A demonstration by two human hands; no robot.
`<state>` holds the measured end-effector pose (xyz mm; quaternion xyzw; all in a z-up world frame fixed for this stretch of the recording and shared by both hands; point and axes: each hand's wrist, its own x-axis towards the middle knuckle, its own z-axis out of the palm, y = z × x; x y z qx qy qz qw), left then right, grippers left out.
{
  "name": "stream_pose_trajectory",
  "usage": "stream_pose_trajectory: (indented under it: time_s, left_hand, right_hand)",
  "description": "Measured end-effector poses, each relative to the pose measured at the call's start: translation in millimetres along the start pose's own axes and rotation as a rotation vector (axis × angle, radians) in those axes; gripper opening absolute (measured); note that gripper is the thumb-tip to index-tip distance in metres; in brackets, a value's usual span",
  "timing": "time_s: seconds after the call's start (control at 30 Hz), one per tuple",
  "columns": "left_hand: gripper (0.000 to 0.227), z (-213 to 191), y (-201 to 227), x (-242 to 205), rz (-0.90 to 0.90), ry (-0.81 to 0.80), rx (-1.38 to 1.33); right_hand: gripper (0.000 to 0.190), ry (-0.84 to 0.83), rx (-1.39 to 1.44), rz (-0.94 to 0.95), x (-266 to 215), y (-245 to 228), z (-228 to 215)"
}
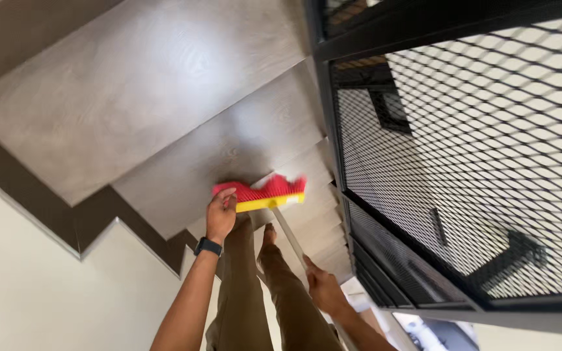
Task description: The person sweeps wooden stairs step by step from top to bottom using a broom.
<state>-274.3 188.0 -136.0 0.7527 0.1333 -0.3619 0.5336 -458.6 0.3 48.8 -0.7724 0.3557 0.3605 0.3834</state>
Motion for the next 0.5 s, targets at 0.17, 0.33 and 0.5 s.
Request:
stream_pose_trajectory:
  time_s: [0.17, 0.33, 0.5]
  left_hand:
    - [0.026, 0, -14, -11, 0.192, 0.184, -0.053]
    - [0.027, -7, -48, -26, 0.223, 0.249, -0.073]
    - [0.025, 16, -113, -33, 0.238, 0.408, -0.029]
  right_hand:
    - [0.056, 0.019, -0.278, -0.24, 88, -41, -25]
    - [0.062, -0.006, -0.433, -0.349, 146, 3, 26]
    - [0.056, -0.115, -0.421, -0.315, 51, 98, 17]
